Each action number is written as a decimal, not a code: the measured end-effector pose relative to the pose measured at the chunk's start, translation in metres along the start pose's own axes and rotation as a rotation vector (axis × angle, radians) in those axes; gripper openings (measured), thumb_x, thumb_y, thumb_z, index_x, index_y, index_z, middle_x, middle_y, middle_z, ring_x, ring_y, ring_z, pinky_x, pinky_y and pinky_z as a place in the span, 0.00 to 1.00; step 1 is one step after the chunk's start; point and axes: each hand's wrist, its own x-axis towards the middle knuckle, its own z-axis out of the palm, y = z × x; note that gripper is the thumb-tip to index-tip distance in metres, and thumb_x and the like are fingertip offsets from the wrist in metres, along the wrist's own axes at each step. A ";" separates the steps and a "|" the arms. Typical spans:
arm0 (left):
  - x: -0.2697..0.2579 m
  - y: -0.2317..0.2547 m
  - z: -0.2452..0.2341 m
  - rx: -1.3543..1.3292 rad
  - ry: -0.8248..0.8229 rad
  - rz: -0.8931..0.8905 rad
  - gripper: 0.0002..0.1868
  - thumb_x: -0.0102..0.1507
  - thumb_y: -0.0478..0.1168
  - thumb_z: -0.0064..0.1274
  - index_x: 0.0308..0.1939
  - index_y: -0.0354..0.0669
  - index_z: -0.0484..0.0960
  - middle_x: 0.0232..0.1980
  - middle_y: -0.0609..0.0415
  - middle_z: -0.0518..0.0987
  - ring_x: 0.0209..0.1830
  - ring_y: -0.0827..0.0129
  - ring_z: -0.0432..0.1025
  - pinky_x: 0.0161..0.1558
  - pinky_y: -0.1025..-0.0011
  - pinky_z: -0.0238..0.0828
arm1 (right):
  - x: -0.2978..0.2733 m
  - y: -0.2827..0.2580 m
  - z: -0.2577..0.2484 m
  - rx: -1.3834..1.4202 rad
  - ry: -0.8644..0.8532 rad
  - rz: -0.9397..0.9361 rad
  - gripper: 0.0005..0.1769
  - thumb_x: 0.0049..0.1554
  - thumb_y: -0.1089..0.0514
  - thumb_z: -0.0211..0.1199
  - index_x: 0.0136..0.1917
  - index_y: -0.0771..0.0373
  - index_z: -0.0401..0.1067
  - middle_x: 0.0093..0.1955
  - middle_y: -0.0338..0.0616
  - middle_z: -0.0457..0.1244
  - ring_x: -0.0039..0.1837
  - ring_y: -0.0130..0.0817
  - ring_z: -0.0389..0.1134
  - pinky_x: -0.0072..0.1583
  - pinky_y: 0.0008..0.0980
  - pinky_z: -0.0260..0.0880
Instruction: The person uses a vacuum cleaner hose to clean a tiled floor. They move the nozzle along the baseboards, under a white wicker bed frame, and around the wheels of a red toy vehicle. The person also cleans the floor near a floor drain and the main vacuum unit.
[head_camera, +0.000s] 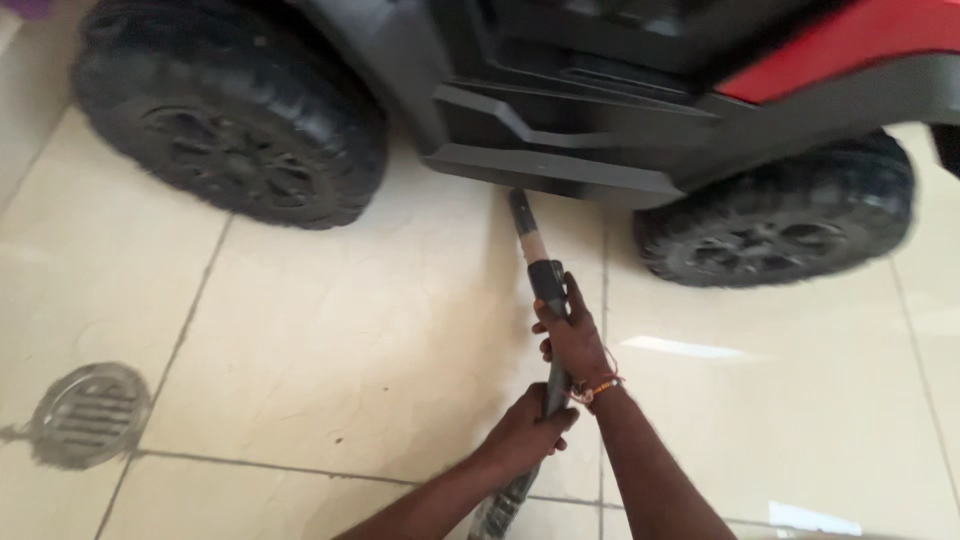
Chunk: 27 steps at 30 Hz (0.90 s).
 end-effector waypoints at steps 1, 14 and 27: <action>-0.006 0.000 0.007 0.032 -0.022 0.010 0.27 0.66 0.49 0.51 0.61 0.35 0.65 0.43 0.53 0.77 0.37 0.71 0.76 0.39 0.68 0.74 | -0.006 0.003 -0.007 0.027 0.001 0.032 0.50 0.55 0.50 0.65 0.84 0.43 0.43 0.35 0.44 0.65 0.27 0.27 0.59 0.31 0.31 0.64; -0.050 0.105 0.077 0.717 -0.670 0.137 0.37 0.64 0.59 0.49 0.74 0.45 0.66 0.62 0.49 0.80 0.60 0.57 0.75 0.58 0.63 0.71 | -0.042 -0.035 -0.202 -0.783 -0.040 0.008 0.46 0.57 0.46 0.63 0.83 0.41 0.46 0.38 0.48 0.71 0.34 0.35 0.72 0.39 0.39 0.77; 0.080 0.111 0.119 0.574 -0.291 -0.162 0.39 0.64 0.64 0.48 0.69 0.39 0.67 0.61 0.46 0.78 0.50 0.61 0.80 0.49 0.62 0.81 | -0.071 0.055 -0.244 -0.759 0.078 -0.130 0.47 0.59 0.49 0.60 0.83 0.50 0.39 0.40 0.60 0.71 0.44 0.57 0.75 0.47 0.53 0.74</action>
